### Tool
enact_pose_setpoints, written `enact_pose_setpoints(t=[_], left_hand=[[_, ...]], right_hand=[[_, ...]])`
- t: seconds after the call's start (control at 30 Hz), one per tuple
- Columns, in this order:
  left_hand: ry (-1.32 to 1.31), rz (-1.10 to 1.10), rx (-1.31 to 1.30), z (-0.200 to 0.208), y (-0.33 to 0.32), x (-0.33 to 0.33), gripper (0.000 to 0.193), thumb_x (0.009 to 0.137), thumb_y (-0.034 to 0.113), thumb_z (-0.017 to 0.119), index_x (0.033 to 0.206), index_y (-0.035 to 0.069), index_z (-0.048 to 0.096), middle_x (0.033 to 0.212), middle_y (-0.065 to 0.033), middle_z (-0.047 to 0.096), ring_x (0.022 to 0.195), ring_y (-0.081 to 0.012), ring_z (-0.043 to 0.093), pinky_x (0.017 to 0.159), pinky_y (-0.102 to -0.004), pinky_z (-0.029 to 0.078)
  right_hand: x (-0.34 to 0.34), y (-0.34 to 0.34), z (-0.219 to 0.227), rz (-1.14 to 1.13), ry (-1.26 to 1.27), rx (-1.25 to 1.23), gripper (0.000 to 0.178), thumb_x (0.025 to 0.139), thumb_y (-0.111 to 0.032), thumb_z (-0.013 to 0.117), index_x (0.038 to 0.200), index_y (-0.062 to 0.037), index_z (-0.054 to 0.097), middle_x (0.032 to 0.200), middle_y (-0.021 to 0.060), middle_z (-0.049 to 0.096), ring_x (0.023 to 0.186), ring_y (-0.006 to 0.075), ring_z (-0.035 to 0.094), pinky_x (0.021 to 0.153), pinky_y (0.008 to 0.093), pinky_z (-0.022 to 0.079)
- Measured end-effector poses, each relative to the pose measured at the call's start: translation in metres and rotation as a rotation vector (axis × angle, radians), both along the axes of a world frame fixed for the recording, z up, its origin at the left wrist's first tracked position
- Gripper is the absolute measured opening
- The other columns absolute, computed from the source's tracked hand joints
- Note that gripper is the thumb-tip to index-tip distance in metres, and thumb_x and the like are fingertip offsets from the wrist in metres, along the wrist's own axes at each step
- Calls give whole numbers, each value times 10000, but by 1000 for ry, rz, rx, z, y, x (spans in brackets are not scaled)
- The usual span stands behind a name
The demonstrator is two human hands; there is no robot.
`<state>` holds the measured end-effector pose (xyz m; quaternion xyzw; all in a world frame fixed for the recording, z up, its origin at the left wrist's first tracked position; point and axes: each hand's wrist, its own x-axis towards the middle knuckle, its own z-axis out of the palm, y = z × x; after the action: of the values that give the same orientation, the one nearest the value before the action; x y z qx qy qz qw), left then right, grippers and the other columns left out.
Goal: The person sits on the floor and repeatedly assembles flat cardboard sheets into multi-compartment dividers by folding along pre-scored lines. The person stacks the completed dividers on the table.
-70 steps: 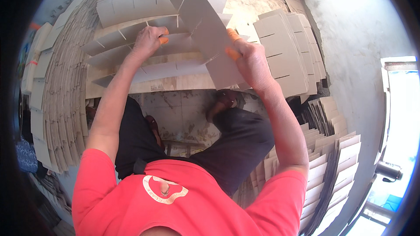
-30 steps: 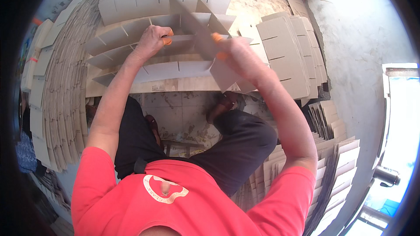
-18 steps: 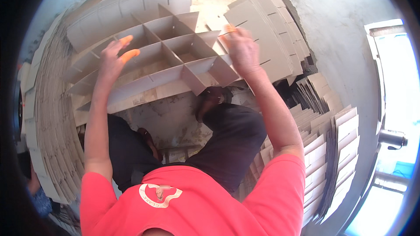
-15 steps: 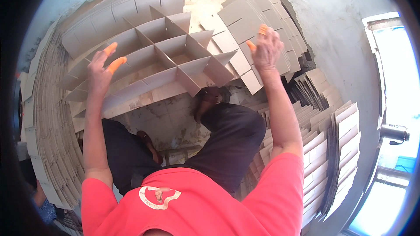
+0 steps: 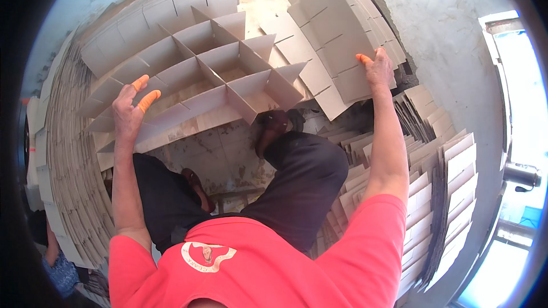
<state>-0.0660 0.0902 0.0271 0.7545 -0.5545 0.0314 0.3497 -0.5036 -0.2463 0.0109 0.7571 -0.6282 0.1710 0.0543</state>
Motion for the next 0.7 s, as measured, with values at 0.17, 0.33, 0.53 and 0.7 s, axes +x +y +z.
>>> enact_pose_setpoints(t=[0.17, 0.33, 0.53, 0.7], left_hand=[[27, -1, -4, 2, 9, -2, 423, 701, 182, 800, 1069, 22, 667, 948, -124, 677, 869, -227, 650, 759, -332, 513], [27, -12, -12, 0, 18, -2, 455, 697, 187, 807, 1098, 28, 663, 974, -113, 677, 894, -212, 643, 795, -320, 502], [-26, -47, 80, -1, 37, -7, 438, 711, 300, 773, 1038, 28, 669, 896, -105, 667, 935, -280, 611, 796, -386, 486], [12, -95, 181, -19, 42, -9, 332, 729, 250, 742, 991, 57, 676, 797, -117, 631, 809, -310, 606, 716, -408, 474]], right_hand=[[3, -4, 26, 37, -156, 162, 394, 805, -400, 705, 777, -14, 630, 696, 202, 617, 683, 325, 603, 655, 428, 454], [12, -1, 41, 52, -387, -71, 356, 834, -411, 677, 870, -57, 695, 681, 204, 612, 604, 298, 556, 618, 402, 443], [98, 65, 114, 478, -580, -202, 296, 860, -166, 698, 1107, -7, 664, 712, -27, 607, 665, 47, 476, 624, 220, 445], [188, 157, 131, 742, -510, 180, 462, 809, -90, 733, 1233, 15, 585, 763, -34, 599, 662, 20, 481, 625, 198, 455]])
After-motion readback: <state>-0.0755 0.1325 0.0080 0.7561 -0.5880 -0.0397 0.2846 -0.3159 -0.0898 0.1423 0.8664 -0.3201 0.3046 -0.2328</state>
